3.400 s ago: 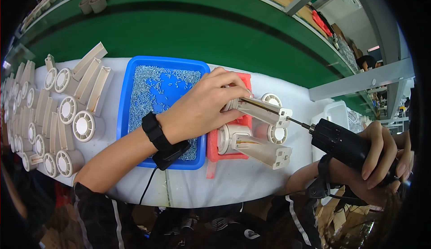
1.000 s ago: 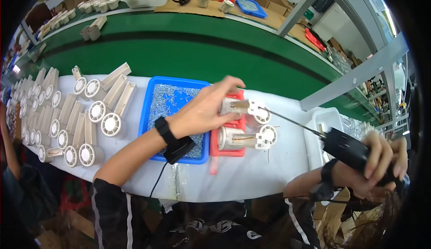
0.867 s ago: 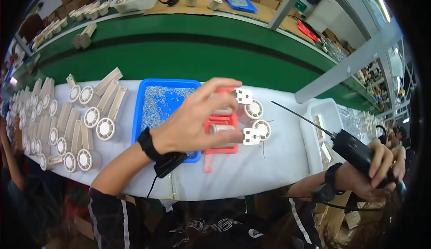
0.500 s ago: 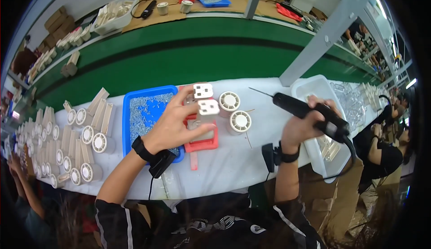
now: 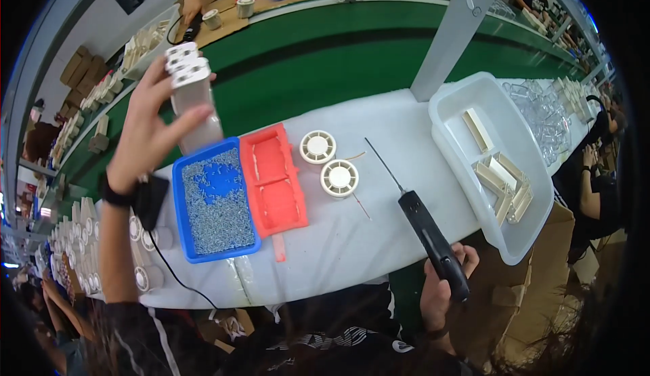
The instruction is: The person picks up a plastic housing and a motor, inserts the motor into the housing, and fits a second housing piece on top. They then use a power screwdriver to drive screws into the assembly and place the completed unit into a red tray.
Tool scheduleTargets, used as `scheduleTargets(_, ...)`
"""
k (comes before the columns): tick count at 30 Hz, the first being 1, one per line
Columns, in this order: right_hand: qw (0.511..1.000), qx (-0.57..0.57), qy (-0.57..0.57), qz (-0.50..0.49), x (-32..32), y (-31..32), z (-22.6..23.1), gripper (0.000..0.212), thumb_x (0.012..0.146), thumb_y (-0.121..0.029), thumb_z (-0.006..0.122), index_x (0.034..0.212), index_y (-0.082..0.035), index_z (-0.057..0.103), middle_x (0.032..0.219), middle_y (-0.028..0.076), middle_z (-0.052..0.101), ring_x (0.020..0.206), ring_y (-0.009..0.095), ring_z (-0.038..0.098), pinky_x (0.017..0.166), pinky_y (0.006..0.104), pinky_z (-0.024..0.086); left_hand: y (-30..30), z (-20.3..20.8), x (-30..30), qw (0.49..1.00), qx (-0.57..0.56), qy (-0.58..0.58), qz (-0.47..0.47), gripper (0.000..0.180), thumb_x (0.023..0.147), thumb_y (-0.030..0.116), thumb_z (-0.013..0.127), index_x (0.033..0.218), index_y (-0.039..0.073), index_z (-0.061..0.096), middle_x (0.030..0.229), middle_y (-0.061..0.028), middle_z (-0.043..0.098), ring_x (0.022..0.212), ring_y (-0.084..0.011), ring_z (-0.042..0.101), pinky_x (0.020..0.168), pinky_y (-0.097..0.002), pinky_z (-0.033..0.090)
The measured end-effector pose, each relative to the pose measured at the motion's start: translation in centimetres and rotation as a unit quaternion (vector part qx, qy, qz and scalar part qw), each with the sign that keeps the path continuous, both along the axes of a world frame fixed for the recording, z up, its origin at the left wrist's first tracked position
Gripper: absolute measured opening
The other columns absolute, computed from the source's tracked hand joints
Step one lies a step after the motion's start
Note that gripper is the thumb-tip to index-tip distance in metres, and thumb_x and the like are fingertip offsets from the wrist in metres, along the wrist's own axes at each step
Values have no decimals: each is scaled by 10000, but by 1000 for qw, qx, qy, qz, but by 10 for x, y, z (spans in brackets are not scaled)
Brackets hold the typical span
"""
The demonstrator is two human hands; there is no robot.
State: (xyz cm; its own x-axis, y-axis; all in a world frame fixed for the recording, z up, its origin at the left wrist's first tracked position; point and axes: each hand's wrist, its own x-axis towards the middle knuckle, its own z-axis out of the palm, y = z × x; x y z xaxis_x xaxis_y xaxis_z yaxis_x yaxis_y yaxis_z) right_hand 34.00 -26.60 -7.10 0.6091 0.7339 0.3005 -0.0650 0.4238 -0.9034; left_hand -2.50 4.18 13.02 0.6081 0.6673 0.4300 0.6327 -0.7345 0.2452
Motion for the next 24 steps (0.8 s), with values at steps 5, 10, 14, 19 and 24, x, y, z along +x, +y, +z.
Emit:
scheduleTargets(5,973,19,213,89,15,-25,-12,731,941,-357,753,1515,-70,401,1368,92,563,1180,199,589,1016,290,499,93,-23,-41,941,-104,317,57,405,849,300,807,1018,-49,690,1264,-279,545,1158,-430,589,1006,-445,491)
scheduleTargets(10,944,-13,329,32,12,0,4,652,1005,-287,652,1566,-73,398,1409,125,568,1172,218,623,1039,307,523,156,-101,-74,868,-167,454,109,470,769,295,875,1046,-46,707,1359,-260,533,1203,-424,589,1036,-476,496)
scheduleTargets(14,913,-54,403,41,4,40,30,590,1044,-260,604,1553,-27,417,1476,146,549,1265,238,605,1090,324,512,165,-112,-93,885,-200,406,109,481,751,290,888,1084,-14,720,1422,-248,522,1255,-425,577,1071,-467,489)
scheduleTargets(19,811,-122,555,139,24,62,32,479,1088,-230,540,1489,28,491,1510,157,547,1347,273,576,1118,355,497,102,-61,12,966,-83,243,-27,617,753,219,864,1306,45,652,1425,-240,550,1358,-417,511,1136,-483,455)
scheduleTargets(24,817,-199,466,273,27,64,35,489,1048,-213,618,1460,28,513,1493,151,557,1348,285,570,1101,399,498,7,-84,106,947,-188,143,-218,555,808,82,738,1347,68,609,1376,-230,571,1287,-407,565,1102,-462,480)
